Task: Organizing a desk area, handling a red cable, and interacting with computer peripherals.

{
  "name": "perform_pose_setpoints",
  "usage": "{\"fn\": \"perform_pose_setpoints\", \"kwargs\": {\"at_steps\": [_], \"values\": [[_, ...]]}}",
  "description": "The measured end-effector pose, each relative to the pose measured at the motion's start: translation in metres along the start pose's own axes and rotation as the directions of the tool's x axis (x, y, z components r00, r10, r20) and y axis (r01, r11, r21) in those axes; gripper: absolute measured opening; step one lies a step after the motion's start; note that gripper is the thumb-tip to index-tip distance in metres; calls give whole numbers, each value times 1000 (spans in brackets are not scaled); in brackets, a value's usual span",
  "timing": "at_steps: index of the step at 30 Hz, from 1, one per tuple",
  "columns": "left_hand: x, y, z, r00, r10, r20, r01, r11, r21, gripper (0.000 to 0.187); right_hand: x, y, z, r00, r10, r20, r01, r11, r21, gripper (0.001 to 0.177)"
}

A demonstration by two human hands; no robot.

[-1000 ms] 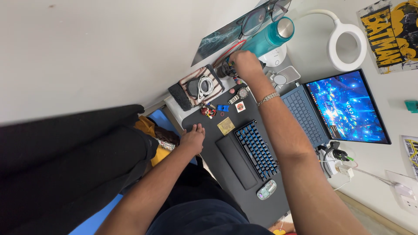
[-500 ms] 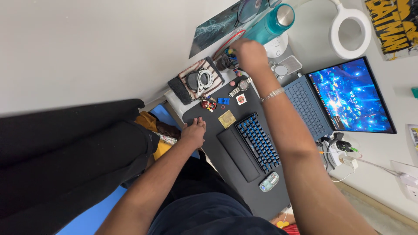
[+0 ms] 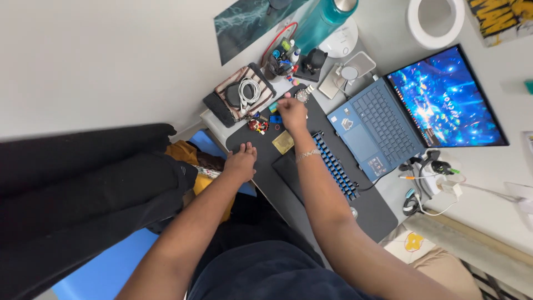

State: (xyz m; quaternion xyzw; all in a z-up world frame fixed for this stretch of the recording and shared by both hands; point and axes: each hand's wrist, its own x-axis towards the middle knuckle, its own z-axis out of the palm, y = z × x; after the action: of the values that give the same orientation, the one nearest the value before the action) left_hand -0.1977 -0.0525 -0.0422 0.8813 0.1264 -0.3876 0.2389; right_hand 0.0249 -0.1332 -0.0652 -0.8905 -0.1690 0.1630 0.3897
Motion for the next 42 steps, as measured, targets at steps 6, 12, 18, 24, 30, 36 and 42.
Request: {"fn": "perform_pose_setpoints", "kwargs": {"at_steps": [6,12,18,24,30,36,42], "values": [[-2,1,0,998,19,-60,-17,999,27,85,14,4,-2,985,-171,-16,170,982,-79,15],[-4,2,0,998,5,-61,-3,1000,23,84,-35,-12,-30,913,-340,226,399,861,-316,38],[-3,4,1,999,-8,-40,10,998,55,82,-46,1,-22,923,-334,192,379,876,-298,35],[-3,7,1,997,-11,-70,14,999,41,81,-28,77,0,987,-61,149,12,950,312,16],[-7,10,0,997,-46,-65,48,998,34,81,-65,28,-40,897,165,411,-433,522,735,22],[-3,11,1,997,-57,-53,60,997,43,81,-95,36,-59,918,65,392,-376,465,802,25],[-8,21,-2,992,-94,-82,100,993,69,80,-135,42,-111,912,107,396,-390,530,753,31]]}}
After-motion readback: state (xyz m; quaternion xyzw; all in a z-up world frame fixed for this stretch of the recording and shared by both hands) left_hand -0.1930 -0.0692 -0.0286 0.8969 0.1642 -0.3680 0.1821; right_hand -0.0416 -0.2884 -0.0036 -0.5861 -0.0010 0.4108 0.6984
